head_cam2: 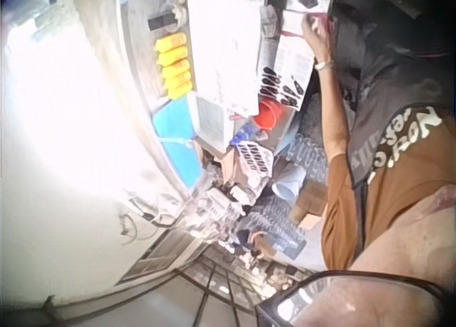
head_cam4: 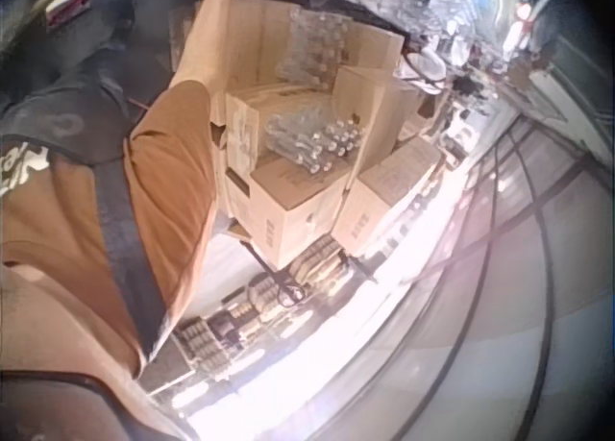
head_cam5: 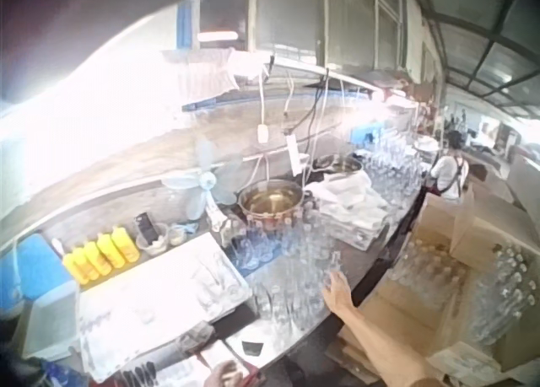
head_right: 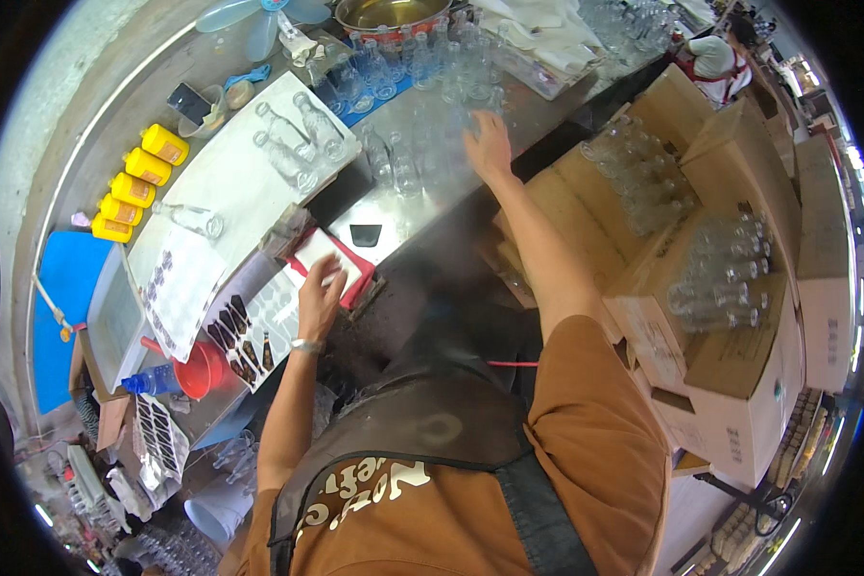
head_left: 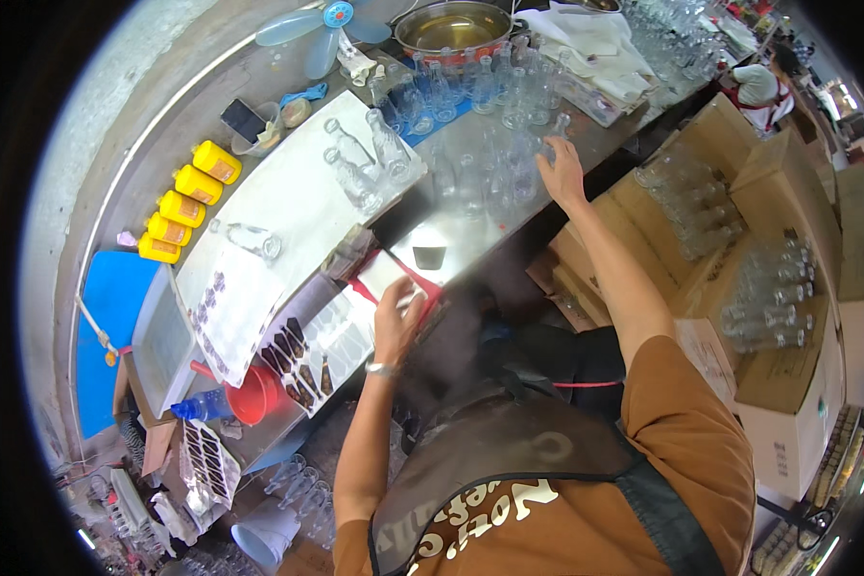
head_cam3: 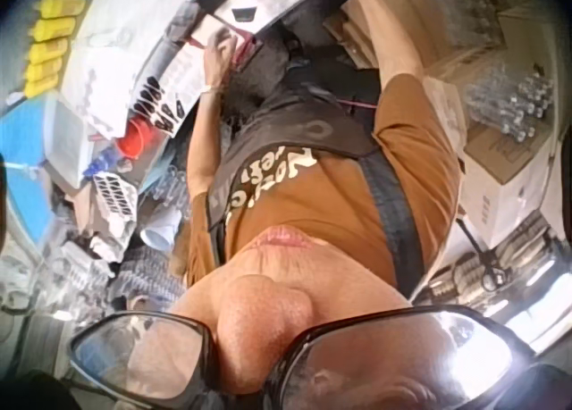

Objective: The person arranges clear plastic bottles on a table, then applies labels to them one by one using a handheld labeler. The person handles the bottles and labels throughout the clip.

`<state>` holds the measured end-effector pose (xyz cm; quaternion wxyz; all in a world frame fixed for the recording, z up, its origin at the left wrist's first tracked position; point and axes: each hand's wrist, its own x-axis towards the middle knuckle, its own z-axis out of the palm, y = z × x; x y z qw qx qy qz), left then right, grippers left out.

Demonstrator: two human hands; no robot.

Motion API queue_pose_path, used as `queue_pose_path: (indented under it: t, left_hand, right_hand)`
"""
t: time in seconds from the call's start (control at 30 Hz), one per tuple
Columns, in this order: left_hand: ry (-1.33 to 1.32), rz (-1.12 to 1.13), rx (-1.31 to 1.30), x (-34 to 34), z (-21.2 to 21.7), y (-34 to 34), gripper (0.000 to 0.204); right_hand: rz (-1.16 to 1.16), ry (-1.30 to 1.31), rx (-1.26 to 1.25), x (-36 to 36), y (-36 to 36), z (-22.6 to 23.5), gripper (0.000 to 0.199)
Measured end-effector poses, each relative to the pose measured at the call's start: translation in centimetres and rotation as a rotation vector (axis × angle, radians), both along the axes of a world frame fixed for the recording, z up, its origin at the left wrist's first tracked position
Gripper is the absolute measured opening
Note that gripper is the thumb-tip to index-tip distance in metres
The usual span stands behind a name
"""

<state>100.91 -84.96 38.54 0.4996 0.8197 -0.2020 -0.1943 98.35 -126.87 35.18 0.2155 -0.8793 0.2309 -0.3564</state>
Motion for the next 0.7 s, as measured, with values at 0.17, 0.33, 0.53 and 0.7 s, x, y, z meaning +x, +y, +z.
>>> queue_pose_path:
  t: [0.17,0.33,0.53,0.7]
  left_hand:
    - [-0.319,-0.151,-0.095,7.9,2.6,-16.4,0.051]
    - [-0.36,-0.043,-0.025,12.0,-3.1,-24.4,0.047]
    - [-0.195,0.026,-0.037,13.0,-6.2,-27.1,0.043]
    - [-0.356,0.037,-0.118,13.6,-4.2,-29.2,0.049]
  right_hand:
    - [-0.001,-0.026,0.31,5.7,-3.2,-5.6,0.024]
    - [-0.003,-0.085,0.523,5.6,-1.8,-3.7,0.016]
    - [0.359,0.043,0.223,6.6,-0.2,1.7,0.026]
    - [0.405,0.334,0.402,6.0,-0.4,-0.3,0.034]
